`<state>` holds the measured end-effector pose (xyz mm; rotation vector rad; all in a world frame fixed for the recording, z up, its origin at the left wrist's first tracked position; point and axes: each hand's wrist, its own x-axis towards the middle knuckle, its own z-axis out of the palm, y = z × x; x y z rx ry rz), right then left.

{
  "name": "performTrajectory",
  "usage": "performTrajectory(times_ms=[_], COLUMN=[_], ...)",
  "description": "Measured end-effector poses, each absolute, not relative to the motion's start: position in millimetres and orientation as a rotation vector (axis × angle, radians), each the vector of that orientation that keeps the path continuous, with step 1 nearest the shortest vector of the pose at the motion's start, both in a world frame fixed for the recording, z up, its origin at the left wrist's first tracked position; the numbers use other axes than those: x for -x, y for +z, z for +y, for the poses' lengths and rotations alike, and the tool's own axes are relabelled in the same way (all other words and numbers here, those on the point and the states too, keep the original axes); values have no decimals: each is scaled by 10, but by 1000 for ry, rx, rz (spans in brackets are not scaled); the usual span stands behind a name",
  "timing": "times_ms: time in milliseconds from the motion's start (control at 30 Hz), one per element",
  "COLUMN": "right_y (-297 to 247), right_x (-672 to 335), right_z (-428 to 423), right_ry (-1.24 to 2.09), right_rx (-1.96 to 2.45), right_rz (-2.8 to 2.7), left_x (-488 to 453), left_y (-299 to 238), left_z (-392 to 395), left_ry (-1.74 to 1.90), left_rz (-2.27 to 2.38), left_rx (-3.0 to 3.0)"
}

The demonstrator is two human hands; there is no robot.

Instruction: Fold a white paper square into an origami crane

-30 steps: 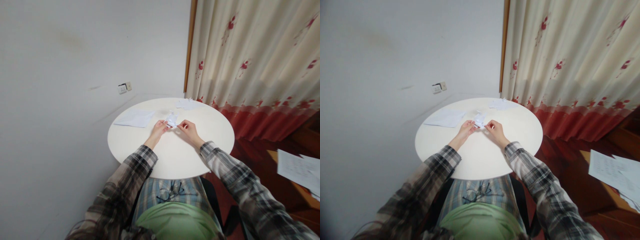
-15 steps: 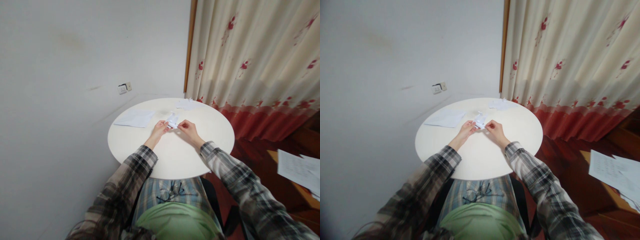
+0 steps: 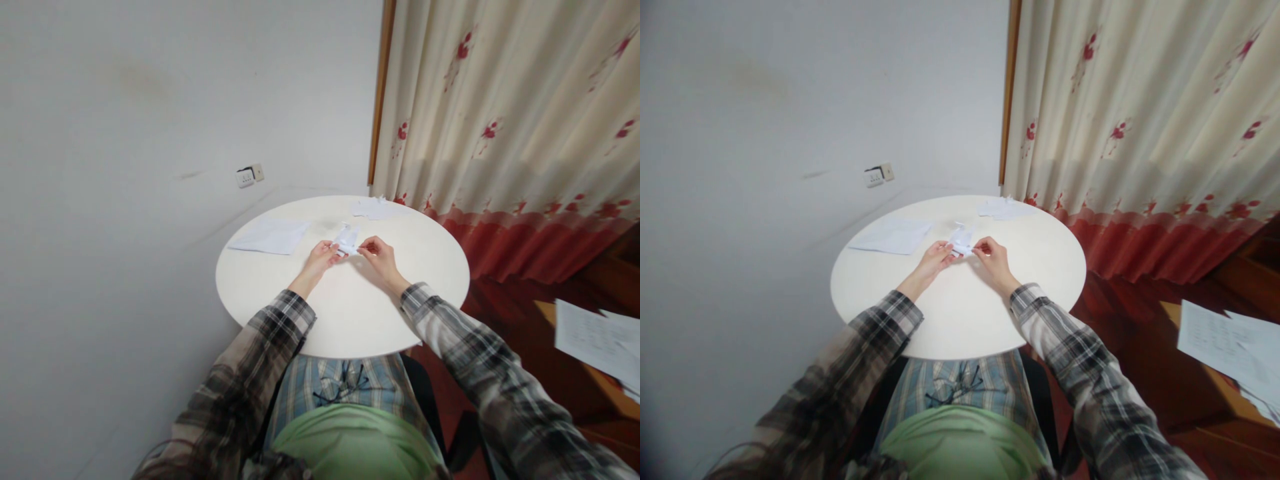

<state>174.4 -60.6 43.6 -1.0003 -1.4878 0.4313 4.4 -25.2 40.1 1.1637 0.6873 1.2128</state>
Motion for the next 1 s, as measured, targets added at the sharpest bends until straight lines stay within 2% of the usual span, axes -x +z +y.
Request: performTrajectory(times_ms=[433, 767, 1000], right_y=[409, 414, 431], right_x=[-1798, -1769, -1776], right_z=[-543, -539, -545], right_ry=[431, 667, 609], right_rx=[996, 953, 1000], right_rz=[-1433, -1425, -1385], left_x=[-19, -14, -32], left_y=[419, 396, 398], left_z=[-283, -267, -287], left_ry=[1069, 1168, 1132], left_rz=[738, 753, 753], left_rx=[-1212, -1204, -1270])
